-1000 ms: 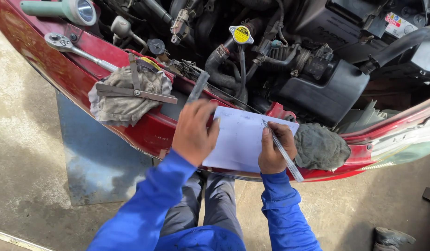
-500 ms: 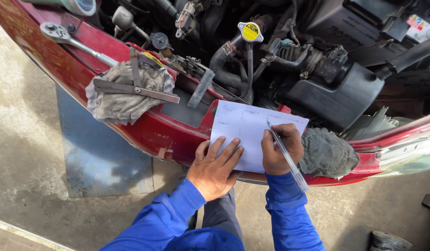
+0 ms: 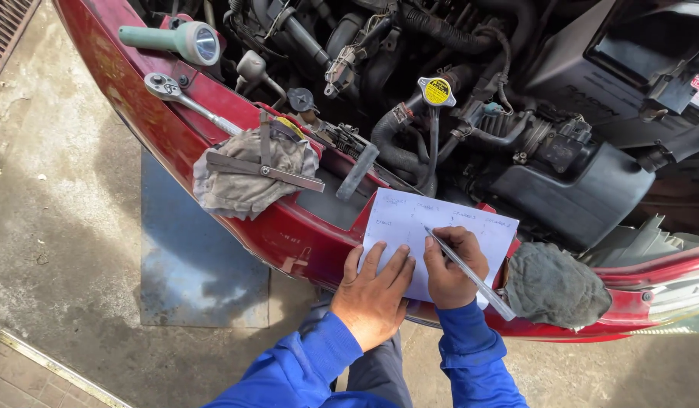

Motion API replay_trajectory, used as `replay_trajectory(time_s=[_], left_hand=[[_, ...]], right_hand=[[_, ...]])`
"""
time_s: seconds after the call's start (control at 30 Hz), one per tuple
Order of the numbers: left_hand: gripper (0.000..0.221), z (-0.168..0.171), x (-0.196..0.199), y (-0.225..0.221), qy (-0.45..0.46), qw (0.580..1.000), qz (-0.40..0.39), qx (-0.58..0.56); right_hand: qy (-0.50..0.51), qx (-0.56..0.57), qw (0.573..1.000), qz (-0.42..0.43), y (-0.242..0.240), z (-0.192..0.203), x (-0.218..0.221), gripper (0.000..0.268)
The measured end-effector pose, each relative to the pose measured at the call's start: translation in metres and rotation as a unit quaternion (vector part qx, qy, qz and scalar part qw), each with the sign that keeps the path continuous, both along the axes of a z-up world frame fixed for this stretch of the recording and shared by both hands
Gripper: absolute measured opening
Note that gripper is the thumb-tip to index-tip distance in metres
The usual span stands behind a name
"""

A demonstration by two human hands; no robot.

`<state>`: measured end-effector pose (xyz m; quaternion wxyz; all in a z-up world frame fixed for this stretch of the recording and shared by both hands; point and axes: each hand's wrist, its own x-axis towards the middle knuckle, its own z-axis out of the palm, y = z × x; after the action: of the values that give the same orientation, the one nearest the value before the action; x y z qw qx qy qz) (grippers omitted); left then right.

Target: Checking engine valve clearances using a feeler gauge and recording measurements on paper

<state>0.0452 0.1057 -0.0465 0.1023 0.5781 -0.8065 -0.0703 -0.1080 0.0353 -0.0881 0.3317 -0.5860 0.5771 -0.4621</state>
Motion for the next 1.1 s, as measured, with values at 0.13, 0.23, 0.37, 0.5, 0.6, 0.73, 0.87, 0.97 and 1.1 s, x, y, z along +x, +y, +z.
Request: replay_trajectory(time_s=[0.13, 0.23, 0.37, 0.5, 0.6, 0.73, 0.87, 0.97, 1.1], left_hand=[[0.067, 0.003, -0.001, -0.001, -0.015, 1.0, -0.003, 0.0], [0.066, 0.006, -0.001, -0.001, -0.02, 1.0, 0.0, -0.013], [0.064, 0.004, -0.001, 0.001, -0.018, 1.0, 0.003, 0.003], [0.06, 0.001, -0.002, -0.001, 0.004, 1.0, 0.015, -0.014], [0.053, 0.003, -0.004, 0.0, -0.012, 0.999, 0.019, -0.033], [0.051, 0.006, -0.004, 0.002, -0.007, 0.999, 0.023, -0.022], [0.053, 0.01, -0.005, 0.001, -0.028, 0.999, 0.033, -0.02], [0.052, 0.009, -0.007, 0.001, -0.027, 0.999, 0.039, -0.017], [0.046, 0.01, -0.005, -0.001, -0.011, 0.999, 0.037, -0.013]], right_hand=[[0.014, -0.004, 1.0, 0.019, 0.001, 0.003, -0.001, 0.011], [0.011, 0.001, 1.0, 0.018, 0.001, 0.005, 0.001, 0.01], [0.016, 0.002, 1.0, 0.022, 0.0, 0.005, 0.003, 0.01], [0.006, -0.007, 1.0, 0.015, -0.001, 0.012, 0.005, 0.01], [-0.035, -0.007, 0.999, -0.003, 0.005, 0.011, 0.004, 0.013], [-0.006, 0.02, 1.0, -0.009, 0.013, 0.007, -0.004, 0.012], [0.144, -0.007, 0.989, 0.005, 0.017, 0.021, -0.003, 0.014], [0.139, -0.016, 0.99, 0.022, 0.019, 0.015, -0.003, 0.011], [0.116, -0.074, 0.99, 0.042, 0.017, 0.006, 0.0, 0.01]])
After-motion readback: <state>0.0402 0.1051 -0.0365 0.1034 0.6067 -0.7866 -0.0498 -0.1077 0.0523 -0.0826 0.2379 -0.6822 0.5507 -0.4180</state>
